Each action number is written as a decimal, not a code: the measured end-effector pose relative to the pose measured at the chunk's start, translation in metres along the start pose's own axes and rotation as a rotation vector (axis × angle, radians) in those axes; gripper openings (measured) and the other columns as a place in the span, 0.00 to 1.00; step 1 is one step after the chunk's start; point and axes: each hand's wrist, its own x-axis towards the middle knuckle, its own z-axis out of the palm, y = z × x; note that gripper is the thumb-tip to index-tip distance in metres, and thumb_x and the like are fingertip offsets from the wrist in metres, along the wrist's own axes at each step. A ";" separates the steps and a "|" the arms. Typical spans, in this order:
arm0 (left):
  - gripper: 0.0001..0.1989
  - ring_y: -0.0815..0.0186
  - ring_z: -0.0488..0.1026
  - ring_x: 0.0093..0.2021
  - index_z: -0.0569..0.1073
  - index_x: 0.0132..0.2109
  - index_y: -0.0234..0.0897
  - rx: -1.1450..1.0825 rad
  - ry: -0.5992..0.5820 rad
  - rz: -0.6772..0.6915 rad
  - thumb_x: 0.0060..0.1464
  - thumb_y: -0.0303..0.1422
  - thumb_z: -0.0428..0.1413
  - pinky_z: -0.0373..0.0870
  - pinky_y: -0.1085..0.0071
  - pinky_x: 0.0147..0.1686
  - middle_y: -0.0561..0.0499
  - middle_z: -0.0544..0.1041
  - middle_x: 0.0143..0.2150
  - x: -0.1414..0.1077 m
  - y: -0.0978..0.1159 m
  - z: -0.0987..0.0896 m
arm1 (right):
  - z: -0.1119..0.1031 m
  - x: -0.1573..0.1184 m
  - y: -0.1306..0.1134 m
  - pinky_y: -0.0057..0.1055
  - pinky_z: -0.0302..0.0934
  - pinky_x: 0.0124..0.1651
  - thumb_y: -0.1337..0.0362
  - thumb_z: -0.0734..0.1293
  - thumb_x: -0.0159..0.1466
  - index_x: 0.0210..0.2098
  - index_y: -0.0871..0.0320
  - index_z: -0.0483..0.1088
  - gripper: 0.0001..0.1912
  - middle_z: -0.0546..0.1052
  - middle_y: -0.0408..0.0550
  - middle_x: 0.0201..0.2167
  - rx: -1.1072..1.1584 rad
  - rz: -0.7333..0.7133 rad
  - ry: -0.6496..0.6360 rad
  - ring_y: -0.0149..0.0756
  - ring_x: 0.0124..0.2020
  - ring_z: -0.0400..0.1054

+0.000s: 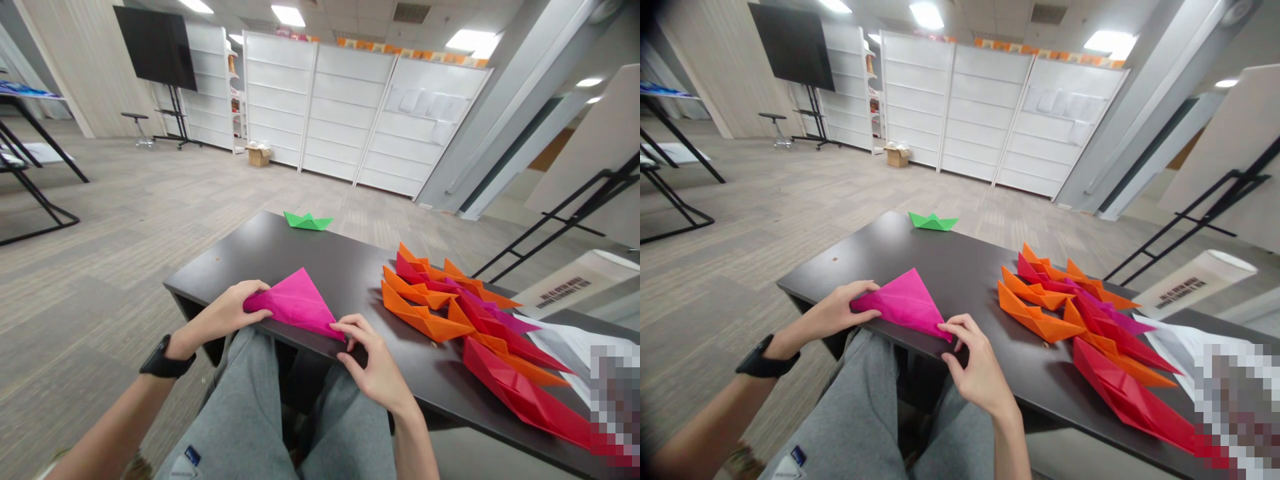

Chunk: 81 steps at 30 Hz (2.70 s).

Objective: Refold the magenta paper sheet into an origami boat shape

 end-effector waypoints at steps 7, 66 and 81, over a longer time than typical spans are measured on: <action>0.10 0.61 0.74 0.46 0.73 0.44 0.38 -0.117 -0.069 0.044 0.61 0.39 0.56 0.66 0.64 0.52 0.49 0.77 0.47 0.001 0.007 -0.003 | 0.013 0.004 0.018 0.30 0.66 0.39 0.57 0.68 0.64 0.38 0.55 0.67 0.09 0.75 0.45 0.33 0.185 0.178 0.327 0.36 0.36 0.72; 0.08 0.64 0.72 0.50 0.64 0.42 0.39 -0.574 0.279 -0.080 0.59 0.31 0.57 0.77 0.58 0.51 0.50 0.68 0.47 0.005 0.004 0.024 | 0.003 -0.002 0.040 0.46 0.70 0.50 0.48 0.65 0.64 0.45 0.54 0.80 0.21 0.82 0.53 0.45 -0.061 0.220 0.370 0.50 0.44 0.77; 0.06 0.64 0.72 0.46 0.75 0.42 0.37 -0.501 0.193 -0.036 0.61 0.34 0.57 0.79 0.65 0.44 0.46 0.68 0.49 0.005 0.005 0.018 | 0.002 -0.002 0.039 0.46 0.69 0.53 0.49 0.66 0.63 0.45 0.53 0.80 0.20 0.82 0.52 0.45 -0.055 0.210 0.360 0.50 0.45 0.77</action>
